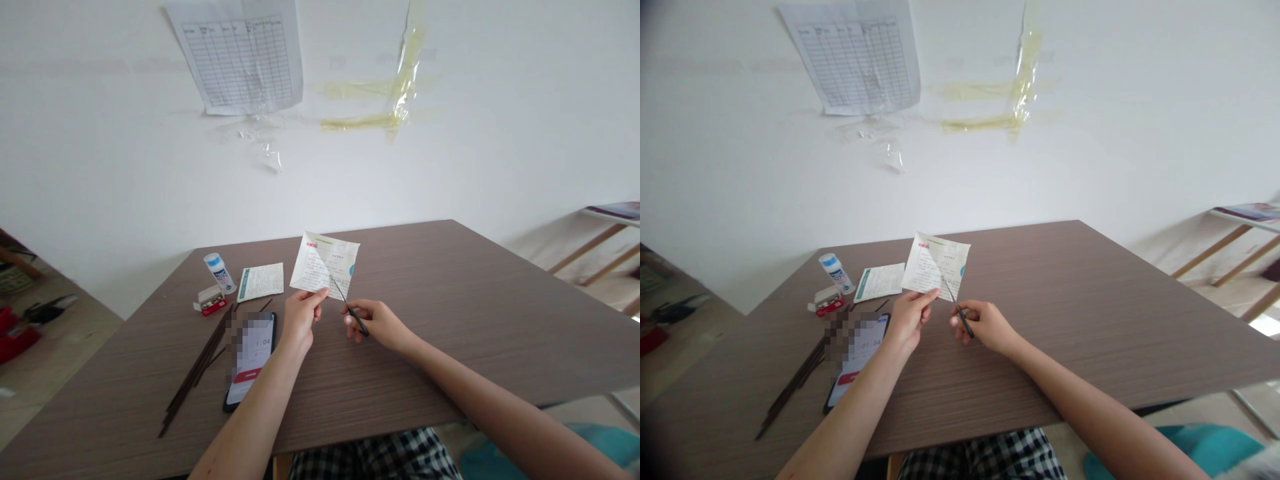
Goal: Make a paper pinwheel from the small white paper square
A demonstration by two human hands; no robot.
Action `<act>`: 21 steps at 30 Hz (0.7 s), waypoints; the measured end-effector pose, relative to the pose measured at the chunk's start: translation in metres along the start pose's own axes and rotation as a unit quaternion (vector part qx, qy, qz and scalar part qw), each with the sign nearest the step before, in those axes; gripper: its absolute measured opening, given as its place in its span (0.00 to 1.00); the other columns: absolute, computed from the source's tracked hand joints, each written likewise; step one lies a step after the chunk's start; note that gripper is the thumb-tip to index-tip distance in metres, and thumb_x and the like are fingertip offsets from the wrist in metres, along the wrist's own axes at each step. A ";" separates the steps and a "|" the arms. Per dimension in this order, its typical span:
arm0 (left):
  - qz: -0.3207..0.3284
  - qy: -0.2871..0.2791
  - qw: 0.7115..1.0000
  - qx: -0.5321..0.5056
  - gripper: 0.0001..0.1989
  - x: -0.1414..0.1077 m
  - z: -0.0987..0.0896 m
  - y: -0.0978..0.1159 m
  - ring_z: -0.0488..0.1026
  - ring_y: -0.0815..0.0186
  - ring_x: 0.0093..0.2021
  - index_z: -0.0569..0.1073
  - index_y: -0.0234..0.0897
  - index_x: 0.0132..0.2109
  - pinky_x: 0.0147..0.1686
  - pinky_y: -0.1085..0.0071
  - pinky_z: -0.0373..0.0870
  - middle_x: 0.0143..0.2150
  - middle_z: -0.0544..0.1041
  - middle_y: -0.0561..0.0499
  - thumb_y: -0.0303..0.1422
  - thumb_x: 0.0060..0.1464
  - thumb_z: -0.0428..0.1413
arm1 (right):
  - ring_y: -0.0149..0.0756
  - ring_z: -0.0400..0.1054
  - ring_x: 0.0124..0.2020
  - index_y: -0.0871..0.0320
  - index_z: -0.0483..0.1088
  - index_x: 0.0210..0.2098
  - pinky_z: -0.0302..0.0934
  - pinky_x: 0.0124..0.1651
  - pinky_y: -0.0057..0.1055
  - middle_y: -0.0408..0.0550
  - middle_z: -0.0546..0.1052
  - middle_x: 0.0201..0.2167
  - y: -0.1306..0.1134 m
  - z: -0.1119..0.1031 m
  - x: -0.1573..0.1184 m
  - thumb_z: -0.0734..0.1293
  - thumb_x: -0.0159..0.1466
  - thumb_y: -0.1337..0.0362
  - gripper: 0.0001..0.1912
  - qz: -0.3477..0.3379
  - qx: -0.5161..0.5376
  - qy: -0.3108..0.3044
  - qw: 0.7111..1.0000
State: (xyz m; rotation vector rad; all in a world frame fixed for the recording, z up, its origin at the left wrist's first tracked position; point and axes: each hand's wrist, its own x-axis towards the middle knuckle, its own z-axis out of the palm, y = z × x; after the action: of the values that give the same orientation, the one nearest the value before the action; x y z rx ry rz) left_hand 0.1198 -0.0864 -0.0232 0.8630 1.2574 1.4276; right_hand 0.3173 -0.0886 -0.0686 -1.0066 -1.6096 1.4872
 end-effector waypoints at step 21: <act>-0.027 0.001 0.999 -0.025 0.20 0.000 0.000 0.004 0.61 0.75 0.19 0.77 0.38 0.26 0.21 0.75 0.51 0.21 0.72 0.59 0.36 0.35 0.82 | 0.38 0.77 0.26 0.56 0.83 0.47 0.70 0.35 0.35 0.45 0.85 0.27 0.003 -0.002 0.000 0.85 0.61 0.40 0.29 -0.003 -0.001 0.004 1.000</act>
State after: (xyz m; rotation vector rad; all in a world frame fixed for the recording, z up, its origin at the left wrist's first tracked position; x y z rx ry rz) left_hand 0.1188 -0.0866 -0.0197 0.7894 1.2329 1.4105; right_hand 0.3190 -0.0880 -0.0712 -1.0075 -1.6076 1.4762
